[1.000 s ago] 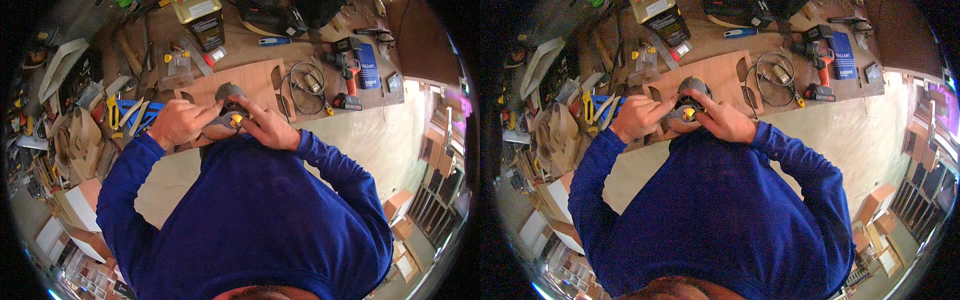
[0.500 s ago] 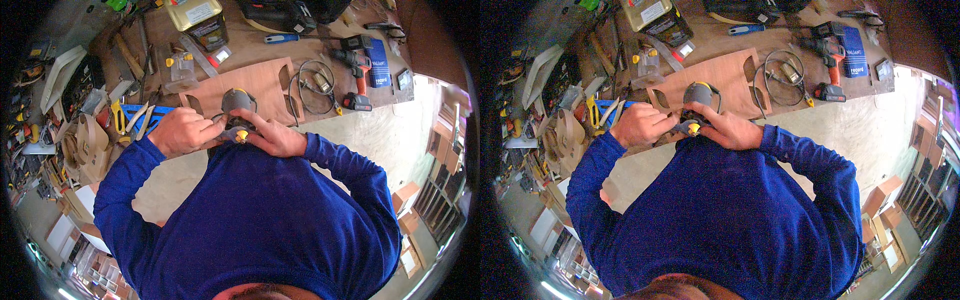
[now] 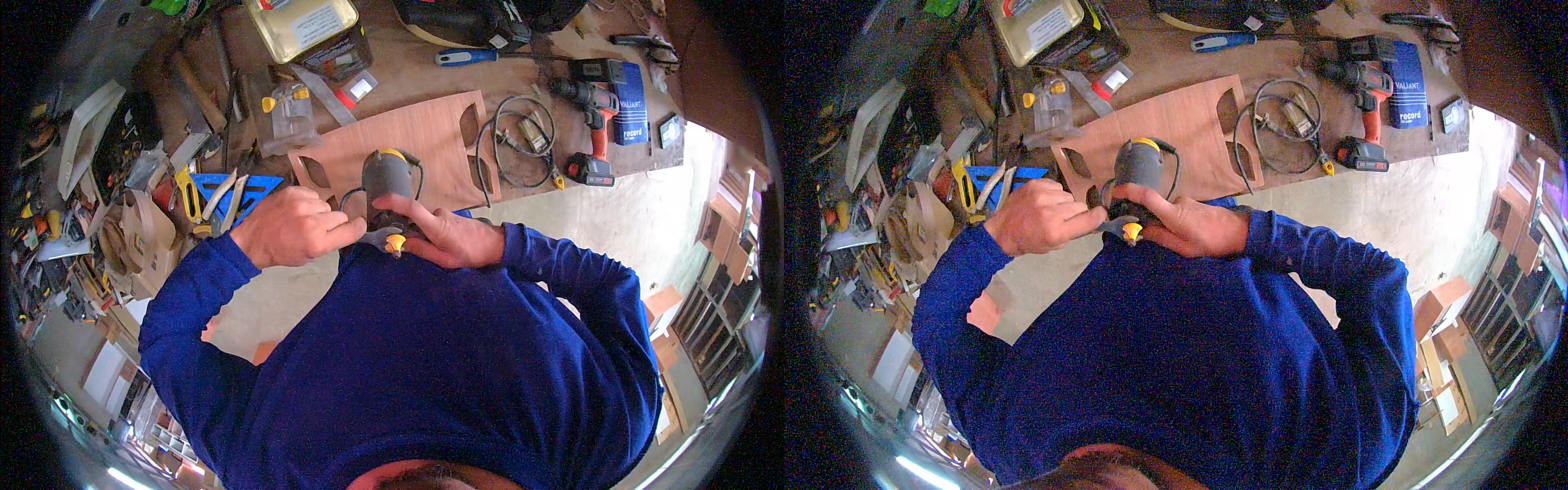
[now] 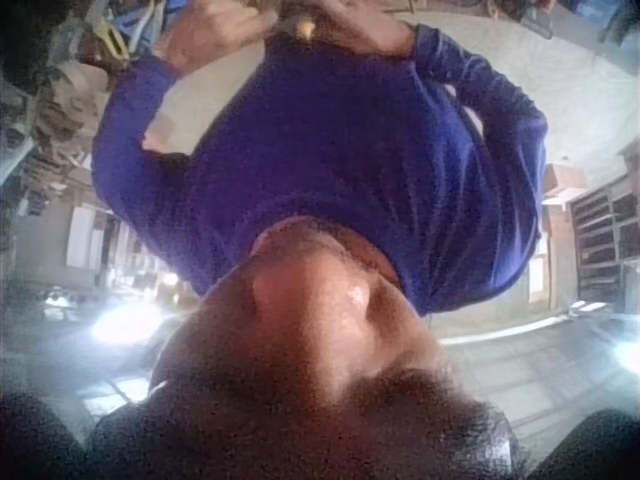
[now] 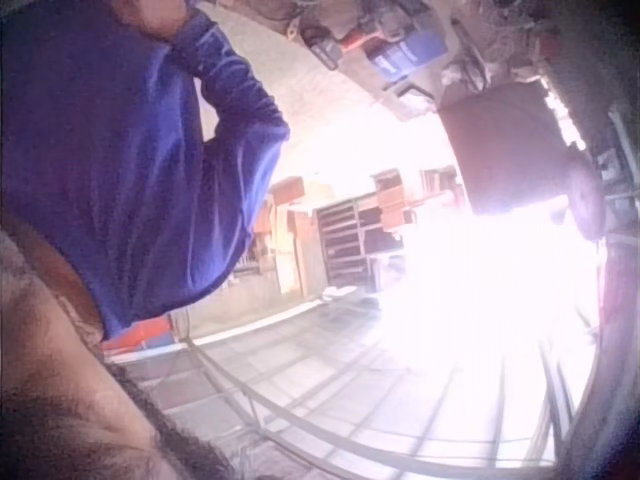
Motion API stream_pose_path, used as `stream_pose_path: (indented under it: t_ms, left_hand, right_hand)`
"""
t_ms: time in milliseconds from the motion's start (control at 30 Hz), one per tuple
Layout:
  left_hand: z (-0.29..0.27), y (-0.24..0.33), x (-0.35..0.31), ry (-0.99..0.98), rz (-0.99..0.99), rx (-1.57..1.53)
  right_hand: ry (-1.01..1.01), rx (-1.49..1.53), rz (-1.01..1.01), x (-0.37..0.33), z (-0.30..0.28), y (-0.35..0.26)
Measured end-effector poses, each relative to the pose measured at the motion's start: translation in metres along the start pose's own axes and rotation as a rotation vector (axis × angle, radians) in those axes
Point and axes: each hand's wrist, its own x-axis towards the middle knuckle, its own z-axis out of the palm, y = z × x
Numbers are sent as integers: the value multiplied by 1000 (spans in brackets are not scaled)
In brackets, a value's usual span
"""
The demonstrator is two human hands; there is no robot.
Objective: The person assembles a handheld power tool by attaching a nozzle, inserting a metal rod, and securing a yellow cap. They then attach a wooden piece to the tool and inspect the assembled unit.
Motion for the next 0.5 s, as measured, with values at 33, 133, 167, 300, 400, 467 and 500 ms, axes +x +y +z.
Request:
stream_pose_path:
  t_ms: [33,133,167,300,400,467,500]
  left_hand:
    - [-1,-1,0,-11,5,-3]
    - [-3,-3,2,-35,15,-41]
    - [-4,-5,4,-38,19,-57]
    - [-9,-13,8,-97,66,-90]
    - [-13,-17,10,-128,84,-110]
    - [-15,-18,11,-155,84,-103]
    - [-16,-19,12,-152,93,-111]
  right_hand:
    - [-11,-12,15,1,-1,-2]
    - [-44,-41,82,2,-4,-7]
    - [-55,-52,107,2,-5,-8]
    - [-107,-22,98,4,-8,-8]
    - [-93,-57,46,6,-7,-3]
    - [-73,-80,11,8,-5,1]
    - [-58,-91,-21,9,-5,2]
